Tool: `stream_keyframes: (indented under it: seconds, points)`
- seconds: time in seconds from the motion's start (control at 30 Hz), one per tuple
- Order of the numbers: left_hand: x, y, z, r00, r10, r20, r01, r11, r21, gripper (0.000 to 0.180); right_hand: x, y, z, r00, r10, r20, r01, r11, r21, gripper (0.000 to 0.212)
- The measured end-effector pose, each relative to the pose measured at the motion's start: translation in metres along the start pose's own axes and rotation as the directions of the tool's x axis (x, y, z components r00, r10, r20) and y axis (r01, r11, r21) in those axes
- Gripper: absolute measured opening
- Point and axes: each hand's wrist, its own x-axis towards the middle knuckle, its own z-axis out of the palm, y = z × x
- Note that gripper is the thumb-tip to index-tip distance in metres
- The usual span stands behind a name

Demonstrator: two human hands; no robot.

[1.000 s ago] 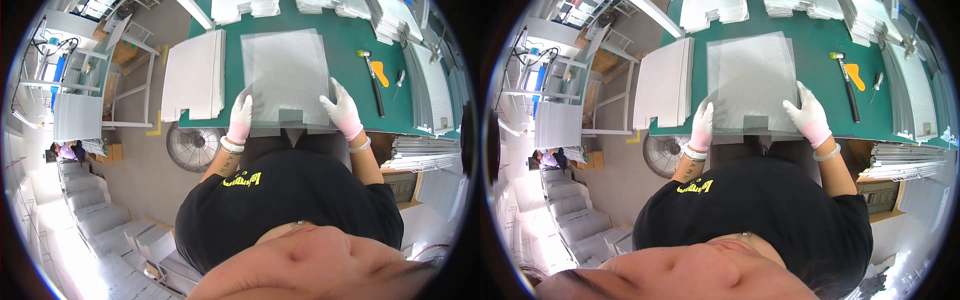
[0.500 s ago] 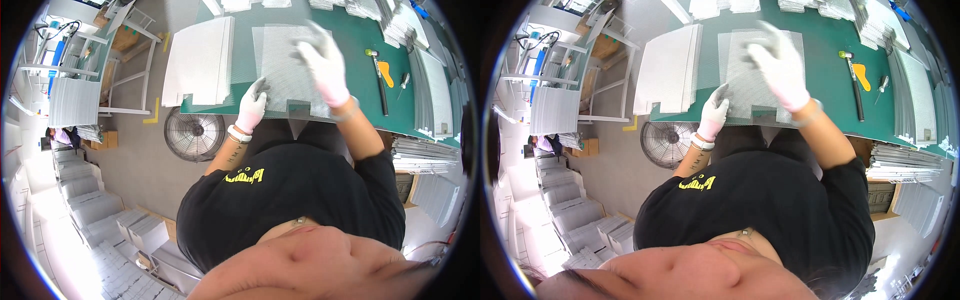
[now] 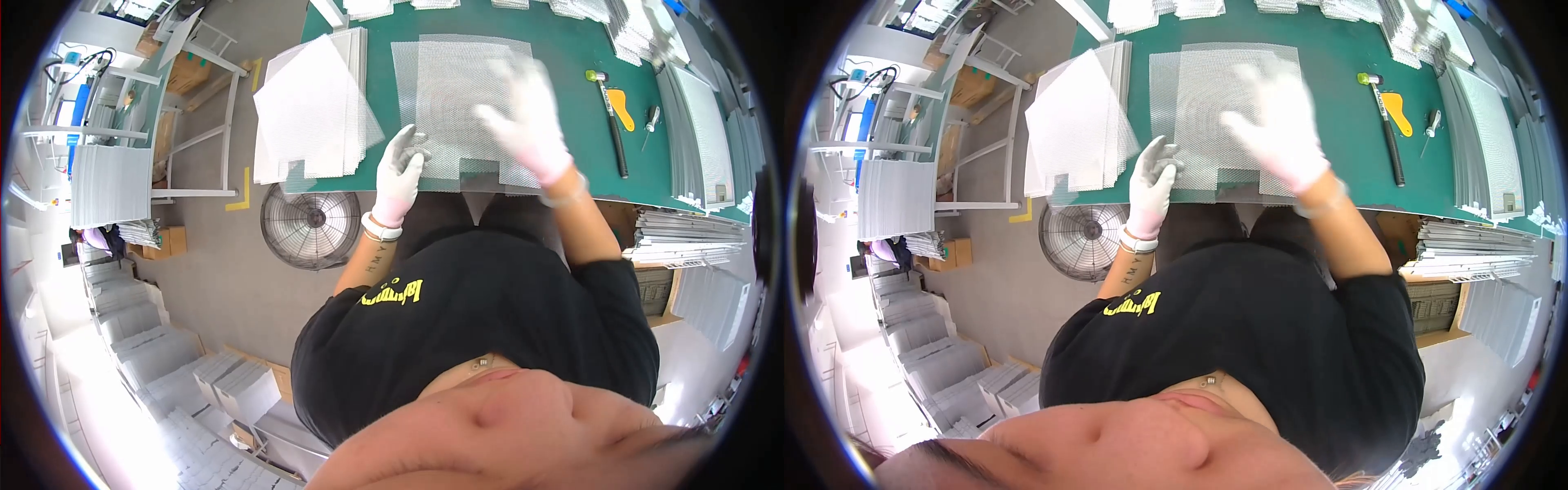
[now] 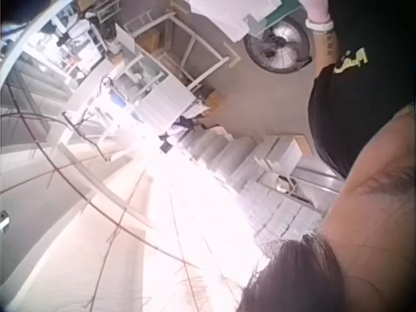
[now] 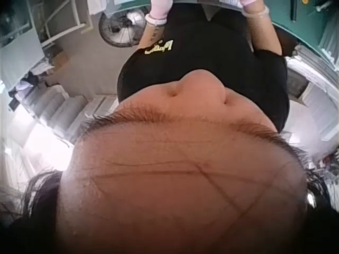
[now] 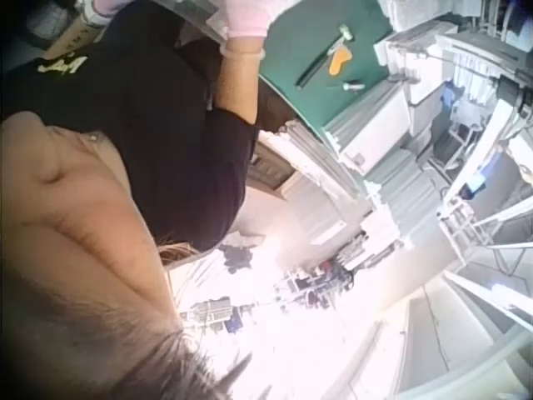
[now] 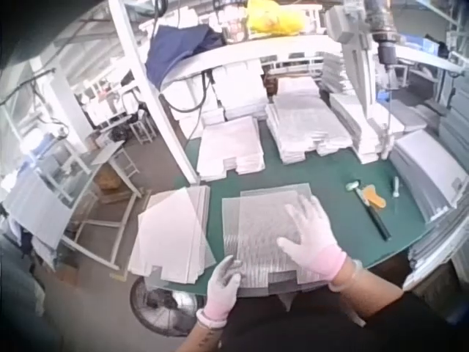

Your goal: Assembling industrial metal grills by attaching frames and using power tools.

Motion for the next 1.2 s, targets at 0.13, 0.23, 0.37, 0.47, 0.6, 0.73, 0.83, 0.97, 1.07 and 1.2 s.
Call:
stream_keyframes:
  seconds: [0.13, 0.23, 0.37, 0.47, 0.6, 0.73, 0.83, 0.97, 1.07, 1.2]
  points:
    - [0.000, 0.013, -0.002, 0.999, -0.025, 0.022, 0.028, 0.992, -0.127, 0.057, -0.063, 0.052, -0.038, 0.887, 0.419, 0.195, -0.461, 0.834, 0.304, 0.089]
    - [0.012, 0.019, 0.010, 0.998, 0.007, 0.066, -0.005, 1.000, -0.025, 0.058, -0.085, 0.048, -0.031, 0.808, 0.516, 0.284, -0.589, 0.684, 0.431, 0.089]
    - [0.029, 0.027, 0.020, 0.981, 0.118, 0.151, -0.191, 0.653, 0.732, 0.060, -0.084, 0.052, -0.010, 0.875, 0.476, 0.093, -0.480, 0.824, 0.301, 0.086]
    - [0.036, 0.005, 0.015, 0.958, 0.227, 0.176, -0.275, 0.548, 0.790, 0.061, -0.085, 0.057, 0.001, 0.908, 0.418, 0.022, -0.417, 0.898, 0.143, 0.082]
    - [0.039, -0.001, 0.012, 0.970, 0.155, 0.185, -0.238, 0.479, 0.845, 0.061, -0.084, 0.056, 0.007, 0.852, 0.511, 0.112, -0.523, 0.840, 0.145, 0.080]
    - [0.043, -0.011, 0.010, 0.965, 0.163, 0.204, -0.255, 0.426, 0.868, 0.059, -0.086, 0.056, 0.016, 0.839, 0.526, 0.137, -0.537, 0.842, 0.054, 0.079]
    - [0.045, -0.012, 0.012, 0.975, 0.106, 0.196, -0.222, 0.402, 0.888, 0.059, -0.093, 0.060, 0.026, 0.913, 0.408, 0.012, -0.407, 0.912, -0.040, 0.074]
    - [0.044, -0.015, 0.010, 0.966, 0.152, 0.211, -0.255, 0.392, 0.884, 0.059, -0.092, 0.057, 0.023, 0.889, 0.443, 0.121, -0.434, 0.896, -0.091, 0.063]
    - [0.044, -0.017, 0.009, 0.957, 0.188, 0.219, -0.279, 0.398, 0.874, 0.059, -0.090, 0.058, 0.021, 0.893, 0.425, 0.151, -0.411, 0.904, -0.114, 0.057]
    - [0.044, -0.019, 0.008, 0.963, 0.178, 0.204, -0.262, 0.415, 0.872, 0.060, -0.086, 0.058, 0.020, 0.872, 0.442, 0.209, -0.419, 0.896, -0.146, 0.055]
